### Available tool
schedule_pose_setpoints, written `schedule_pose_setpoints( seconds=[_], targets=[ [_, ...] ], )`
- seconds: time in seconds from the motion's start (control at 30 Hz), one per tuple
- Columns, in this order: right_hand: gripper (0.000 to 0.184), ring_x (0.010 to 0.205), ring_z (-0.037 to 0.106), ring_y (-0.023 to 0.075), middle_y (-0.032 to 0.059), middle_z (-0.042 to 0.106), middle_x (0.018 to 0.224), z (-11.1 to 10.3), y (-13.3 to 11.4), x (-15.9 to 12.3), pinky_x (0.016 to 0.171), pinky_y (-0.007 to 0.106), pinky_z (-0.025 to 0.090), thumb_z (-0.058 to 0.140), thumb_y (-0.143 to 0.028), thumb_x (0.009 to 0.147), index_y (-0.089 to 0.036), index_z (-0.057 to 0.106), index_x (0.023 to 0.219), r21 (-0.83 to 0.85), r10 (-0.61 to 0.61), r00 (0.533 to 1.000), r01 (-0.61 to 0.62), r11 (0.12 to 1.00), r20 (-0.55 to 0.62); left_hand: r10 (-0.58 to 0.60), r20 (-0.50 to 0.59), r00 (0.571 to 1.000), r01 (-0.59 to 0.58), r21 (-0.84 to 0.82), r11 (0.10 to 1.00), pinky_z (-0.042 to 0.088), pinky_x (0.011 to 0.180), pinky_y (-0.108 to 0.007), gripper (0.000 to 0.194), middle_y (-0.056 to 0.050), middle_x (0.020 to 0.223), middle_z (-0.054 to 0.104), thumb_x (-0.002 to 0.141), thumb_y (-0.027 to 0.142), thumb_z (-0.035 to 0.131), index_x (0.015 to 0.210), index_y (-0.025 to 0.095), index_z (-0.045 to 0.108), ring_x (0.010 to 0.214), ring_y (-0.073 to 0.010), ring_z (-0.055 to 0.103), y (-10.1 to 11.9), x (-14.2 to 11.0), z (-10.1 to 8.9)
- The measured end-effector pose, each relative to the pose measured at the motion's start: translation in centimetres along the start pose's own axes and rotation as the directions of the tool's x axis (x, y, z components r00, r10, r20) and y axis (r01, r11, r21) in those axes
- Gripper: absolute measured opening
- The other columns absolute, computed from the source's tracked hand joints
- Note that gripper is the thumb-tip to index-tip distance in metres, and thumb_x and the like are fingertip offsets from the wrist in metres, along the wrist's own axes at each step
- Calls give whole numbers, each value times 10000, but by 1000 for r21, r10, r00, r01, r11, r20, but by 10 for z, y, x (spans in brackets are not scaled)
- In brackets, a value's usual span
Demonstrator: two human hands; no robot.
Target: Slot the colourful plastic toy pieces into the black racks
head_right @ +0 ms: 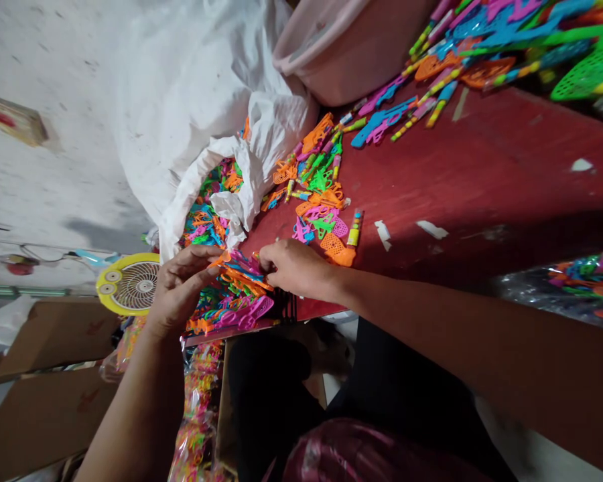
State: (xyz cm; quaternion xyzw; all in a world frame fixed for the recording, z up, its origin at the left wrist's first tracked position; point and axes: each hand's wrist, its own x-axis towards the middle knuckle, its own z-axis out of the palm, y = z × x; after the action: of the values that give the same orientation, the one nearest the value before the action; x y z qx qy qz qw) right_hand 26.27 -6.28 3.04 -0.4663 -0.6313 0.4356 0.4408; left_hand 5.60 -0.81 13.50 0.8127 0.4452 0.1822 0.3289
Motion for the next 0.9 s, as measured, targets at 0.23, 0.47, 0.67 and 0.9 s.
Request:
schedule_pose_setpoints(
  seconds=[0.23,0.47,0.67,0.9],
  targets=[
    [71,653,538,106,-16,648,732,1,4,-2,582,231,323,635,-112,775,-184,631,773,-99,-89,996,87,991,-13,279,171,945,-314,232,921,389,1133,-463,490,-82,1398,568,900,336,628,1380,284,546,1302,-256,518,29,0,8],
    [72,672,511,100,15,621,819,3,10,-2,592,225,309,623,-163,827,-169,671,773,-252,-201,979,202,946,30,380,243,892,-438,266,859,493,971,-382,265,-82,1160,694,969,239,538,1202,247,665,1099,-193,623,26,5,13],
    [113,759,565,143,49,658,867,7,13,2,632,249,339,591,-156,841,-168,675,766,-400,-211,963,262,878,166,425,249,871,-474,192,859,495,946,-359,221,-82,1109,711,966,222,546,1136,232,687,1052,-181,644,24,3,11],
    [144,752,591,175,87,685,874,15,27,3,664,297,394,550,-170,889,-191,671,814,-479,-242,943,325,815,227,451,261,854,-501,175,848,505,872,-321,144,-79,1002,718,953,227,545,984,199,683,954,-178,660,25,4,13]
  ],
)
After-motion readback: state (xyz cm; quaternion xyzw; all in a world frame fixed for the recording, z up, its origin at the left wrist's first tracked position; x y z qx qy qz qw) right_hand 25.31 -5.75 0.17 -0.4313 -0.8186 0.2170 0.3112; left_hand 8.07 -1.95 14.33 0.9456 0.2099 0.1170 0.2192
